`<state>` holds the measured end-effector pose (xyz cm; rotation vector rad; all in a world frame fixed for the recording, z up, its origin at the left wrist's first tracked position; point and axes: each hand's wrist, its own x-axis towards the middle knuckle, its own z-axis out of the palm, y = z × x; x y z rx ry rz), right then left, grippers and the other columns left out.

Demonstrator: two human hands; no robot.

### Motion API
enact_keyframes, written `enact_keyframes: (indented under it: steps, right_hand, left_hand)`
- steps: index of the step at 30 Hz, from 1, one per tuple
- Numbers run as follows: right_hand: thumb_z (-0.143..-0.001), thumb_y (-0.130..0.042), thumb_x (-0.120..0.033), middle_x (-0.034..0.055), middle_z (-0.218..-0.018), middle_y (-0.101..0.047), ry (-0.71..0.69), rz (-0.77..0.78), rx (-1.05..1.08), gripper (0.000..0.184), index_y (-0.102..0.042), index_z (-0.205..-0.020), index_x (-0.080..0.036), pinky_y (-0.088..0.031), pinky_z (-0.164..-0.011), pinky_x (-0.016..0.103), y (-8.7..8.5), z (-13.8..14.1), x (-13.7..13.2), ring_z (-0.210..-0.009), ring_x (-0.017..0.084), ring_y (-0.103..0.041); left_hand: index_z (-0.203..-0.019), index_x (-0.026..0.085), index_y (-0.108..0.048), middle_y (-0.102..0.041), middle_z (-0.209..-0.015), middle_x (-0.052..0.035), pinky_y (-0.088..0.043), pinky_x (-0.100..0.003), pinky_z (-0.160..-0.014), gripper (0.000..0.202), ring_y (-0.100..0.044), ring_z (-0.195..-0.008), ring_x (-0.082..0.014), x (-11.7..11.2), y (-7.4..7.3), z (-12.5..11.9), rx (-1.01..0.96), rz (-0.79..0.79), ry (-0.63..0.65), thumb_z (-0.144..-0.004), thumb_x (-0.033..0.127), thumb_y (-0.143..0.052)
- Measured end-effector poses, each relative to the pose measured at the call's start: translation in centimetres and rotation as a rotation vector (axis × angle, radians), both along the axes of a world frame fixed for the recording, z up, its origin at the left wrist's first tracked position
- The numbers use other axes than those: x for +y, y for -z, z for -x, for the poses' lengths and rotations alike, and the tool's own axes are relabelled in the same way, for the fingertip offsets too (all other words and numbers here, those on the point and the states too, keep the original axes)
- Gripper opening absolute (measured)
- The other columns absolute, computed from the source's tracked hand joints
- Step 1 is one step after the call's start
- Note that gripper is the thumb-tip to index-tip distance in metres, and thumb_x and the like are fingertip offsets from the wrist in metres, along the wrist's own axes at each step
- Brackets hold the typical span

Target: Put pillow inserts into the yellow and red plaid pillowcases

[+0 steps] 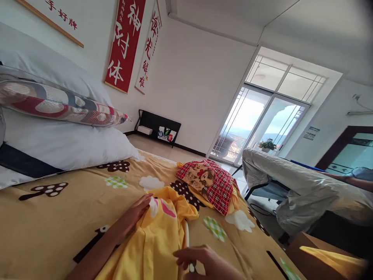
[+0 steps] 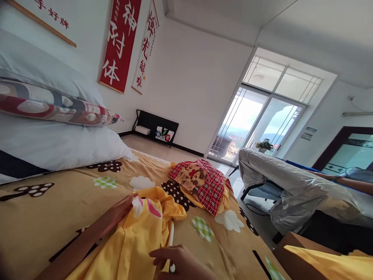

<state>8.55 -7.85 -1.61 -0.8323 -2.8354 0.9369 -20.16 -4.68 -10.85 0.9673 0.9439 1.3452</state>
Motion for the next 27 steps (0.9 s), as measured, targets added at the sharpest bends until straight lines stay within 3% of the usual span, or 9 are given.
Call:
enact_keyframes:
  steps: [3, 7, 10, 13, 18, 21, 23, 25, 27]
  right_hand:
    - [-0.087, -0.051, -0.039, 0.0073, -0.111, -0.069, 0.261, 0.017, 0.083, 0.043, -0.061, -0.126, -0.022, -0.049, -0.084, 0.034, 3.2, 0.1, 3.9, -0.095, 0.022, -0.064]
    - [-0.083, -0.056, -0.039, 0.0063, -0.133, -0.058, 0.277, -0.103, 0.113, 0.050, -0.057, -0.131, -0.026, -0.039, -0.103, 0.041, 10.2, 0.9, 4.6, -0.121, 0.027, -0.051]
    - [-0.084, -0.056, -0.036, 0.0048, -0.134, -0.057, 0.333, -0.308, 0.154, 0.046, -0.057, -0.130, -0.028, -0.033, -0.108, 0.042, 13.8, 1.5, 3.3, -0.124, 0.027, -0.047]
    - [-0.085, -0.052, -0.029, 0.0072, -0.116, -0.063, 0.441, -0.379, 0.204, 0.037, -0.062, -0.119, -0.024, -0.043, -0.096, 0.037, 14.7, 1.1, 2.6, -0.110, 0.024, -0.055]
    - [-0.081, -0.047, -0.019, 0.0081, -0.091, -0.067, 0.541, -0.349, 0.203, 0.024, -0.069, -0.093, -0.019, -0.047, -0.080, 0.031, 12.5, -1.1, 3.3, -0.090, 0.022, -0.062]
    - [-0.088, -0.043, -0.028, 0.0077, -0.085, -0.068, 0.580, -0.351, 0.261, 0.027, -0.068, -0.090, -0.017, -0.046, -0.075, 0.030, 8.5, -0.6, 1.9, -0.081, 0.020, -0.063]
    - [-0.095, -0.034, -0.042, 0.0052, -0.081, -0.069, 0.518, -0.302, 0.320, 0.041, -0.067, -0.088, -0.019, -0.044, -0.069, 0.026, 5.2, 1.4, -0.9, -0.076, 0.018, -0.063]
    - [-0.096, -0.025, -0.055, 0.0037, -0.073, -0.069, 0.410, -0.259, 0.302, 0.055, -0.066, -0.087, -0.020, -0.043, -0.063, 0.025, 2.4, 4.5, -4.6, -0.069, 0.017, -0.064]
    - [-0.091, -0.035, -0.064, 0.0075, -0.074, -0.070, 0.411, -0.398, 0.160, 0.055, -0.066, -0.089, -0.019, -0.043, -0.064, 0.028, 0.7, 7.7, -7.7, -0.072, 0.023, -0.066]
  left_hand:
    - [-0.135, 0.020, -0.050, -0.065, -0.122, -0.0091, -0.044, -0.039, -0.098, 0.074, -0.058, -0.114, -0.0285, 0.1, 0.6, -0.3, 0.257, -0.091, -0.030, -0.073, 0.058, -0.061]
    - [-0.119, 0.023, -0.066, -0.064, -0.126, -0.0067, -0.039, -0.037, -0.102, 0.055, -0.056, -0.114, -0.0283, 0.2, 2.4, -0.9, 0.665, -0.198, -0.141, -0.068, 0.043, -0.065]
    - [-0.082, 0.020, -0.075, -0.074, -0.088, -0.0080, -0.044, -0.037, -0.090, 0.028, -0.064, -0.089, -0.0280, 0.3, 2.9, -1.4, 0.687, -0.165, -0.159, -0.065, 0.040, -0.065]
    - [-0.066, 0.018, -0.072, -0.072, -0.075, -0.0084, -0.045, -0.037, -0.086, 0.030, -0.063, -0.085, -0.0281, 0.4, 1.9, -1.1, 0.542, -0.168, -0.237, -0.063, 0.047, -0.065]
    - [-0.088, 0.015, -0.073, -0.073, -0.096, -0.0117, -0.047, -0.035, -0.083, 0.049, -0.062, -0.093, -0.0269, -0.2, -3.5, 2.0, 0.362, -0.191, -0.332, -0.064, 0.055, -0.060]
    - [-0.099, 0.013, -0.073, -0.072, -0.102, -0.0125, -0.048, -0.035, -0.085, 0.049, -0.064, -0.093, -0.0253, -1.5, -8.2, 3.3, 0.253, -0.265, -0.272, -0.065, 0.044, -0.055]
    - [-0.108, 0.011, -0.071, -0.073, -0.099, -0.0118, -0.049, -0.036, -0.086, 0.056, -0.065, -0.092, -0.0246, -2.5, -11.4, 3.0, 0.238, -0.344, -0.176, -0.063, 0.035, -0.048]
    - [-0.116, 0.012, -0.068, -0.074, -0.099, -0.0097, -0.049, -0.036, -0.086, 0.062, -0.066, -0.091, -0.0237, -3.5, -14.4, 2.0, 0.377, -0.451, -0.110, -0.061, 0.028, -0.044]
    - [-0.122, 0.015, -0.065, -0.073, -0.108, -0.0077, -0.049, -0.033, -0.084, 0.061, -0.067, -0.093, -0.0227, -4.5, -16.9, 0.6, 0.703, -0.591, -0.167, -0.066, 0.023, -0.043]
